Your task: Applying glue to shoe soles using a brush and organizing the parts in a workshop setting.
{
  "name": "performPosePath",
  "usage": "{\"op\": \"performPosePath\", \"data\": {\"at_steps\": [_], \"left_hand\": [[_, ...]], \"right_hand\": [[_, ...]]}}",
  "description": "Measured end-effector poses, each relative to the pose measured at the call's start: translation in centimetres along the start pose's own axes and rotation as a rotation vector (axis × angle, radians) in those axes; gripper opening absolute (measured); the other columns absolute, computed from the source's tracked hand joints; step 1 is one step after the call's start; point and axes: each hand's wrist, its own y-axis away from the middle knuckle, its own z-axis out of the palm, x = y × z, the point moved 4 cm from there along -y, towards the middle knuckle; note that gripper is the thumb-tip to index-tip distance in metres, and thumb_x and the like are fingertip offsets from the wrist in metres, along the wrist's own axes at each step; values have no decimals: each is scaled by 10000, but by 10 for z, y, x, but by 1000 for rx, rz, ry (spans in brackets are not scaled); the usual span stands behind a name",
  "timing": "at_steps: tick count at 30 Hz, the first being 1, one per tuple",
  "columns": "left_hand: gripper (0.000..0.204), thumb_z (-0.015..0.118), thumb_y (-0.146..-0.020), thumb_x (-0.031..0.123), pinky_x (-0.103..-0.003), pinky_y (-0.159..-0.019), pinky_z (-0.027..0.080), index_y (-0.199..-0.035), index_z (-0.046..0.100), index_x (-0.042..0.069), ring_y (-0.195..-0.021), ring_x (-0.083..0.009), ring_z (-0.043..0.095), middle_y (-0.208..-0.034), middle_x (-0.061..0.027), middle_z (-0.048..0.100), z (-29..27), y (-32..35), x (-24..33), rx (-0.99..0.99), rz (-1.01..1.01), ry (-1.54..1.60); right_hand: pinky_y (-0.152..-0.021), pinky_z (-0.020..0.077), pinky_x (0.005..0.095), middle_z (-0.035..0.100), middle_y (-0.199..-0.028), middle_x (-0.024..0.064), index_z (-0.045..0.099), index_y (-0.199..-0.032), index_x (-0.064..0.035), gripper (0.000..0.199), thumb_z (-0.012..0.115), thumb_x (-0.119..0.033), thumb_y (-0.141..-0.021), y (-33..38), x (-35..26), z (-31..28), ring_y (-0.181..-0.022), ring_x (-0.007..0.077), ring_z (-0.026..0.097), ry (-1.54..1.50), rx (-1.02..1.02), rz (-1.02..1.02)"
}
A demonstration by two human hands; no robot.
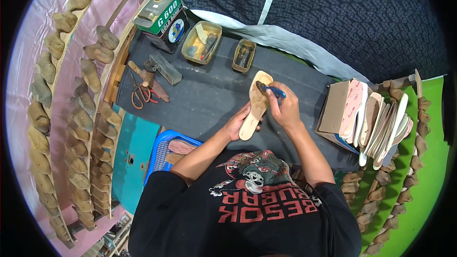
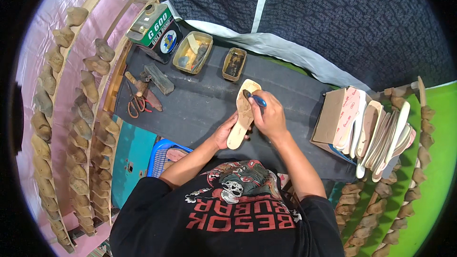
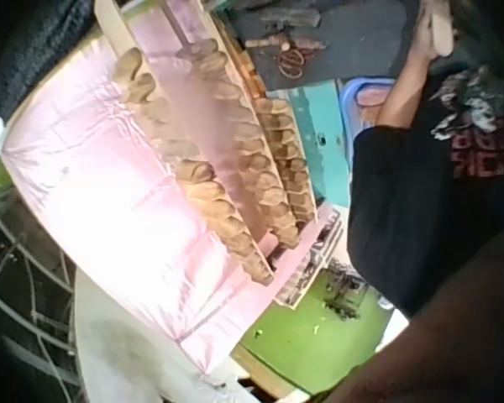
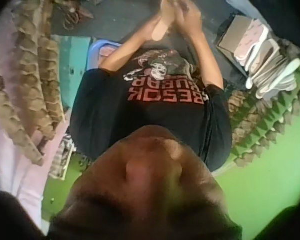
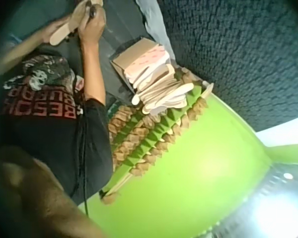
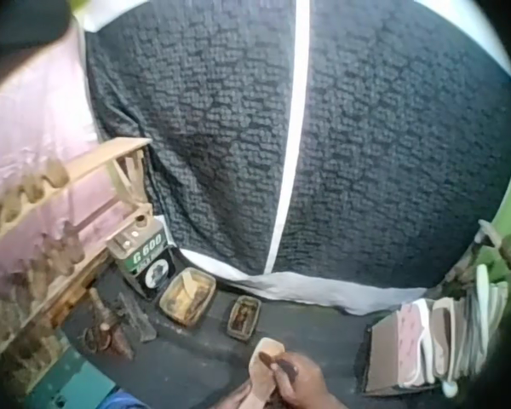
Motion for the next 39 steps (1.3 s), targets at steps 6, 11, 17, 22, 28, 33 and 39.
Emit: {"op": "performPosePath", "data": {"at_steps": [6,11,17,22,28,33,39], "left_hand": [[584,485,-1066,410,-410,-807,599,-1587,293,228,-1079,-208,642,-1289,-49,599,2,0,0,155,-15,84],[577,496,-1060,435,-437,-833,591,-1575,309,255,-1065,-222,655,-1279,-46,609,1,0,2,40,-27,6],[588,489,-1063,428,-444,-829,590,-1593,293,264,-1060,-220,660,-1295,-52,619,-5,-3,-2,100,-16,37],[565,498,-1057,421,-428,-788,593,-1570,333,254,-1039,-212,652,-1271,-41,611,-13,0,5,165,-17,90],[495,472,-1066,406,-472,-795,570,-1530,383,258,-1050,-254,656,-1294,-38,625,-23,9,9,76,15,189],[440,459,-1073,391,-464,-776,557,-1488,445,245,-1048,-251,658,-1292,-44,633,-38,18,5,133,33,284],[477,452,-1080,376,-450,-787,586,-1538,386,261,-1047,-227,667,-1278,-29,627,-40,31,11,149,56,322]], "right_hand": [[-732,528,420,673,-881,196,651,-1013,30,144,675,-54,-898,16,-23,10,-785,372,668,-60,-125,-148],[-742,531,415,683,-913,200,651,-1024,29,143,669,-61,-914,6,-8,1,-806,376,676,-22,-63,-81],[-785,540,417,698,-957,205,646,-1036,30,157,668,-80,-925,6,-9,13,-865,377,691,-28,-136,-65],[-789,544,421,701,-955,210,648,-1034,33,178,677,-109,-931,-3,-10,28,-871,381,698,-97,-152,-31],[-725,551,393,700,-923,218,646,-1052,16,158,661,-112,-961,-58,13,40,-809,362,710,-81,-2,16],[-671,541,393,695,-863,203,641,-1031,9,163,652,-144,-977,-81,45,61,-724,317,701,-68,-29,165],[-657,528,397,691,-860,209,635,-1017,7,177,627,-168,-989,-89,62,86,-711,314,689,18,-111,236]]}}
